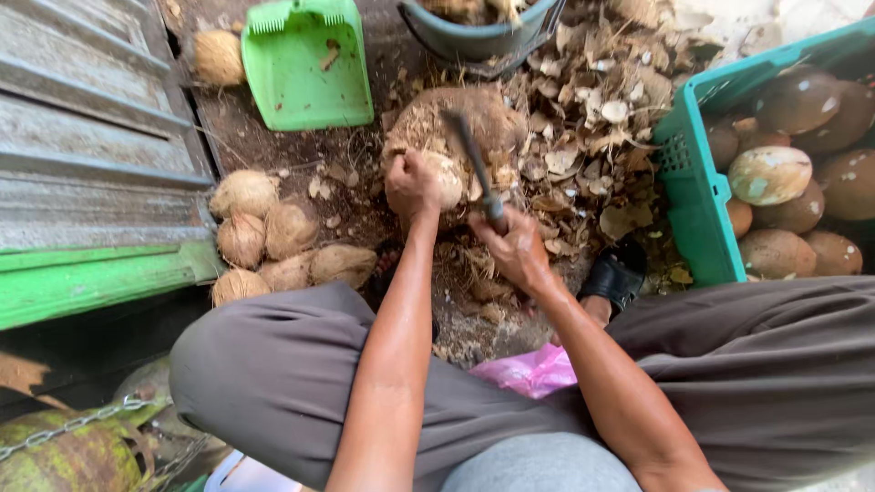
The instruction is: The person sits on the ground and chops the fibrous husk off coconuts using a machete, striking each coconut against a wooden chopping block and rotating it between strikes. Dehusked coconuts are placed in a green plastic crate beside them, and piles of husk debris surround the work area.
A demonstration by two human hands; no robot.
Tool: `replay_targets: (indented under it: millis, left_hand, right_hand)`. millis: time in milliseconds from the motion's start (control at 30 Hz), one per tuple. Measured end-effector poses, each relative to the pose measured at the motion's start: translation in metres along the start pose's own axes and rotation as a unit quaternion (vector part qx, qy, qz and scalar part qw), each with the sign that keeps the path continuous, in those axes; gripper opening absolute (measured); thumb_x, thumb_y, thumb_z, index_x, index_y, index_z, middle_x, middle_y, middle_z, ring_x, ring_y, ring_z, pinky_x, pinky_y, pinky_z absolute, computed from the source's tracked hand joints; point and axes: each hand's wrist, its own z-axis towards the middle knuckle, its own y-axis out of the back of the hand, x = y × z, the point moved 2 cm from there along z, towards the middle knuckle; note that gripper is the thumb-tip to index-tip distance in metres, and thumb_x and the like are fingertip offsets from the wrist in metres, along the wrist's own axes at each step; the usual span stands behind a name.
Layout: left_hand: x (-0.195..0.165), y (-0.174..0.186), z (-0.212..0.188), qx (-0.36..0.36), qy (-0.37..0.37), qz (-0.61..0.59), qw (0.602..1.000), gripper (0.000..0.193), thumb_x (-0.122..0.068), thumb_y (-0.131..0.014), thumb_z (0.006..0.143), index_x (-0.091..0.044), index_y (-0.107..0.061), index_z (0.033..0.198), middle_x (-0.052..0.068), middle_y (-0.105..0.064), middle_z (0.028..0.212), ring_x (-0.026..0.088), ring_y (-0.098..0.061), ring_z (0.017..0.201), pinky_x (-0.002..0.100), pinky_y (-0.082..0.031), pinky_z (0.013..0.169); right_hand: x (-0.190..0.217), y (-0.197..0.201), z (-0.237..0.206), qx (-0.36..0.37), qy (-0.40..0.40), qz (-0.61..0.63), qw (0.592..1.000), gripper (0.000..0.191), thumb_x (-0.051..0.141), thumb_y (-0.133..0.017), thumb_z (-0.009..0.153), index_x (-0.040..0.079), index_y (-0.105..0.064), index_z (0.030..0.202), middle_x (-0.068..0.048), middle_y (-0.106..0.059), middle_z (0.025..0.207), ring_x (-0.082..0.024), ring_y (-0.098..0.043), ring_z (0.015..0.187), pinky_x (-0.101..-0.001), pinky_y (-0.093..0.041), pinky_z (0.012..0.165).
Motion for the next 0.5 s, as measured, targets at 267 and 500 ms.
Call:
replay_targets:
  millis: [267,500]
  left_hand:
    - [0.0,0.0,-0.003,-0.039,-0.105,-0.017,0.994,0.048,-0.053,-0.039,0.101,-0.017,-0.051,0.072,0.004,-0.059,0.071,0.016,-0.051,0.061,0.034,-0.043,0.058]
    - [0.005,-0.003,-0.004,-0.066,-0.078,0.009,0.995,0.039,-0.048,-0.039,0.097,-0.019,-0.054,0.075,0.001,-0.059,0.071,0.015,-0.052,0.057,0.035,-0.043,0.05]
  right_hand:
    - [-0.011,-0.013,-0.001,0.03,-0.108,0.005,0.994,0.033,0.039,-0.06,0.1,0.015,-0.061,0.077,0.006,-0.053,0.058,-0.008,-0.047,0.048,-0.0285,-0.039,0.042]
    - [-0.024,-0.011,0.005,-0.04,0.031,0.043,0.998,0.048,0.04,-0.064,0.106,0.008,-0.051,0.073,0.002,-0.048,0.06,-0.011,-0.044,0.05,-0.0317,-0.037,0.044]
